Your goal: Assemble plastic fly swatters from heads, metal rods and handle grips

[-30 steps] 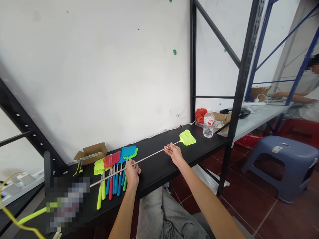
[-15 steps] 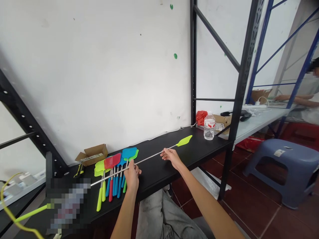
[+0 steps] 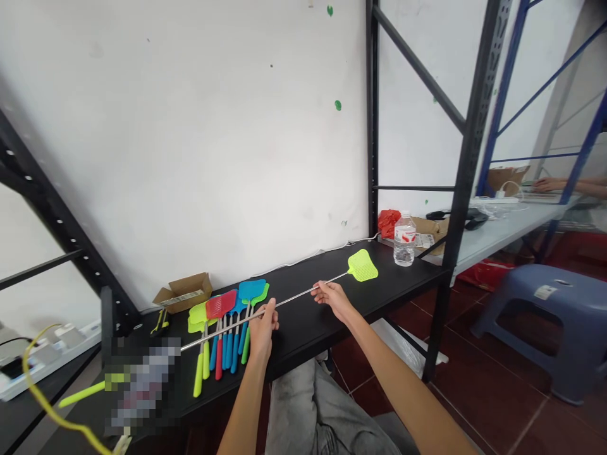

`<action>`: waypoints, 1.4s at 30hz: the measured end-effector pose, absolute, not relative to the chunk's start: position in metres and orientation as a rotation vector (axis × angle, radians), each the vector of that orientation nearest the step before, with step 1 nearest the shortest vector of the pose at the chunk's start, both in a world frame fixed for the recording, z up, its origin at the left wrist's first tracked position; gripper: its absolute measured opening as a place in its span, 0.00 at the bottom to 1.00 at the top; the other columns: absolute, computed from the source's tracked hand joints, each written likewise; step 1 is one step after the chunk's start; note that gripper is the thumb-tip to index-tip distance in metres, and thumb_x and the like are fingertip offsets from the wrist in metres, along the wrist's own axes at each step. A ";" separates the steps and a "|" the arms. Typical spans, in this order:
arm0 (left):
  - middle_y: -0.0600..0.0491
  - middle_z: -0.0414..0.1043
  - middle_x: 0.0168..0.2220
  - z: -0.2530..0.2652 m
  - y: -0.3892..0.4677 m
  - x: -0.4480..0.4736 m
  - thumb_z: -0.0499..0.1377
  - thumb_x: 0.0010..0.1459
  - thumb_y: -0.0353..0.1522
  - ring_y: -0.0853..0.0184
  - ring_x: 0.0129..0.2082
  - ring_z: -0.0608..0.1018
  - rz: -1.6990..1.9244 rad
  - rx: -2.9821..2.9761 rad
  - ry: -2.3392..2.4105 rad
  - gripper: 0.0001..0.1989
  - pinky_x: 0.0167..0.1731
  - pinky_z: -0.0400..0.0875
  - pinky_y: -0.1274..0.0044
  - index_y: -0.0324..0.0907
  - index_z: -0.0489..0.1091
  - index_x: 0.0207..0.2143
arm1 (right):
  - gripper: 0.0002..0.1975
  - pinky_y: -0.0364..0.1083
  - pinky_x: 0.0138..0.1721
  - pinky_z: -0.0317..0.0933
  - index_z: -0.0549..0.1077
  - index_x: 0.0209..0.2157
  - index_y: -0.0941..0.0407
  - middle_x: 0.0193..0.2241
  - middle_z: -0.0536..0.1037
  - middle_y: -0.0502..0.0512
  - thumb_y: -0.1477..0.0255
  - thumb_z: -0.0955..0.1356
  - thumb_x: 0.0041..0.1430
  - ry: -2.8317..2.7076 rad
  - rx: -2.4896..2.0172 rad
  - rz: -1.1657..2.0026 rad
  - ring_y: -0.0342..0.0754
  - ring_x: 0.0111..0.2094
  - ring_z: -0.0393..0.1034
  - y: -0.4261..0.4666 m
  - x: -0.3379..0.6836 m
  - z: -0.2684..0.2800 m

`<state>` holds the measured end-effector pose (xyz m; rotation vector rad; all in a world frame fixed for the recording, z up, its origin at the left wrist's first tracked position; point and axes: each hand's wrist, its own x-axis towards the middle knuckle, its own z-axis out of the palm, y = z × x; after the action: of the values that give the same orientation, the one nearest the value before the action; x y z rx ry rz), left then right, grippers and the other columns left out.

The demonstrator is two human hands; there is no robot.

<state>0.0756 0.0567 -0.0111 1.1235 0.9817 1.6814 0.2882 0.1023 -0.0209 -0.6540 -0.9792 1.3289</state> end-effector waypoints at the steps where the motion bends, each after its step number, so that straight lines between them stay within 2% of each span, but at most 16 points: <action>1: 0.61 0.59 0.16 -0.011 0.056 0.076 0.66 0.49 0.43 0.79 0.14 0.59 1.683 1.119 0.975 0.20 0.14 0.55 0.84 0.40 0.61 0.21 | 0.17 0.43 0.26 0.64 0.78 0.30 0.60 0.27 0.80 0.61 0.59 0.74 0.49 -0.950 -0.643 1.336 0.45 0.24 0.72 0.102 0.289 -0.022; 7: 0.62 0.57 0.14 -0.011 0.054 0.075 0.60 0.52 0.50 0.77 0.12 0.58 1.763 0.925 0.915 0.21 0.14 0.56 0.83 0.41 0.63 0.24 | 0.15 0.42 0.27 0.65 0.76 0.29 0.57 0.22 0.76 0.51 0.59 0.75 0.48 -0.731 -0.569 1.322 0.43 0.24 0.71 0.106 0.295 -0.028; 17: 0.61 0.58 0.14 -0.010 0.053 0.074 0.58 0.54 0.52 0.76 0.12 0.59 1.781 0.873 0.887 0.23 0.14 0.57 0.82 0.41 0.64 0.25 | 0.11 0.42 0.28 0.65 0.73 0.29 0.54 0.21 0.72 0.47 0.62 0.72 0.53 -0.565 -0.544 1.228 0.42 0.25 0.69 0.105 0.297 -0.027; 21: 0.62 0.57 0.14 -0.010 0.053 0.073 0.59 0.53 0.51 0.76 0.13 0.59 1.799 0.829 0.887 0.22 0.15 0.57 0.82 0.41 0.64 0.25 | 0.12 0.44 0.27 0.64 0.72 0.30 0.54 0.22 0.72 0.49 0.61 0.72 0.53 -0.572 -0.556 1.244 0.44 0.25 0.68 0.104 0.296 -0.024; 26: 0.63 0.55 0.14 -0.009 0.051 0.071 0.58 0.54 0.48 0.76 0.12 0.59 1.813 0.767 0.876 0.20 0.15 0.57 0.81 0.42 0.61 0.24 | 0.20 0.47 0.25 0.61 0.70 0.25 0.54 0.18 0.67 0.50 0.51 0.66 0.56 -0.611 -0.559 1.292 0.46 0.22 0.64 0.102 0.297 -0.018; 32: 0.64 0.48 0.15 -0.009 0.049 0.065 0.51 0.57 0.50 0.77 0.12 0.54 1.866 0.717 0.823 0.22 0.15 0.57 0.80 0.44 0.54 0.20 | 0.25 0.47 0.22 0.54 0.69 0.26 0.52 0.14 0.53 0.43 0.45 0.59 0.58 -0.615 -0.559 1.178 0.42 0.15 0.51 0.102 0.301 -0.017; 37: 0.62 0.45 0.13 -0.009 0.048 0.063 0.45 0.58 0.53 0.75 0.11 0.52 1.881 0.712 0.785 0.26 0.14 0.55 0.79 0.45 0.52 0.17 | 0.25 0.47 0.22 0.54 0.70 0.27 0.52 0.13 0.54 0.43 0.46 0.58 0.59 -0.543 -0.529 1.084 0.42 0.15 0.51 0.104 0.301 -0.021; 42: 0.61 0.46 0.13 -0.010 0.048 0.063 0.46 0.59 0.51 0.75 0.11 0.52 1.903 0.717 0.789 0.25 0.14 0.56 0.79 0.45 0.51 0.16 | 0.24 0.46 0.23 0.57 0.72 0.29 0.52 0.15 0.58 0.45 0.48 0.60 0.60 -0.549 -0.538 1.064 0.42 0.16 0.55 0.108 0.301 -0.024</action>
<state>0.0634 0.0483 -0.0098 0.7170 0.7891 1.9025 0.3008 0.1075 -0.0237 -0.5377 -0.5489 1.0644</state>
